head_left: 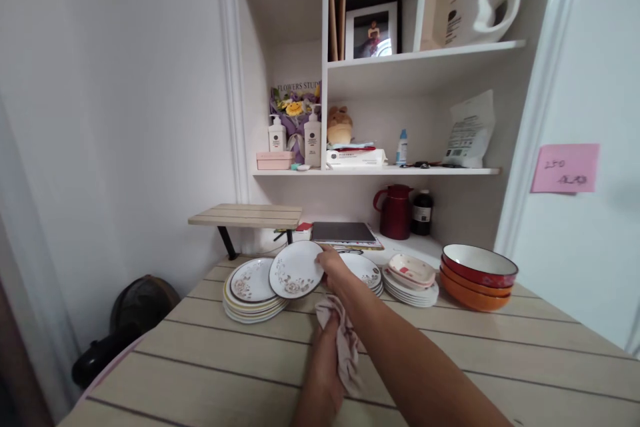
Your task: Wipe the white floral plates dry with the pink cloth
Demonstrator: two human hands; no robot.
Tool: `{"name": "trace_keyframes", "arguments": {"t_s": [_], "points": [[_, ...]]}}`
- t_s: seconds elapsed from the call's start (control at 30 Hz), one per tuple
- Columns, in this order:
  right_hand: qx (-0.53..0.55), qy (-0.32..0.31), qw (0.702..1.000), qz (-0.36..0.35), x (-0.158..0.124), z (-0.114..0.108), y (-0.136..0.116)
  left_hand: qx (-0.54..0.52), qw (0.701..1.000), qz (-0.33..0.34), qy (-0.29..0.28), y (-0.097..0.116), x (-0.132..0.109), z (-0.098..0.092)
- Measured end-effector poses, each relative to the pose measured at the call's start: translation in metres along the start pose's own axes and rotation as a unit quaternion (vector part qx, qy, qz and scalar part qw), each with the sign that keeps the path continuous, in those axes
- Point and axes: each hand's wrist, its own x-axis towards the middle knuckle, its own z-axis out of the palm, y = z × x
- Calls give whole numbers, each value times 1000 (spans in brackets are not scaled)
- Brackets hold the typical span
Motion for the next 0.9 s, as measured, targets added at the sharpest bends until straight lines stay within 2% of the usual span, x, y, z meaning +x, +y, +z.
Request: {"name": "trace_keyframes", "arguments": {"t_s": [0.1, 0.2, 0.3, 0.37, 0.47, 0.57, 0.7, 0.8, 0.9], "points": [[32, 14, 999, -39, -17, -30, -3, -12, 1000, -9, 2, 2, 3, 0], [52, 33, 998, -33, -37, -69, 4, 17, 1000, -13, 0, 5, 4, 1], [78, 48, 996, -19, -58, -113, 20, 13, 1000, -7, -26, 9, 1, 4], [126, 58, 990, -19, -72, -139, 33, 7, 1000, 1, -24, 9, -2, 6], [151, 70, 986, -20, -93, -167, 50, 51, 998, -23, -41, 10, -8, 7], [144, 81, 986, -23, -110, -178, 56, 126, 991, -1, -52, 9, -14, 7], [158, 57, 985, -38, -124, -177, 50, 166, 983, 50, -65, 8, -19, 9], [232, -24, 972, 8, -127, -173, 51, 166, 981, 76, -63, 7, -20, 10], [321, -127, 933, 100, -128, -169, 61, 171, 981, 74, -61, 8, -20, 12]]}}
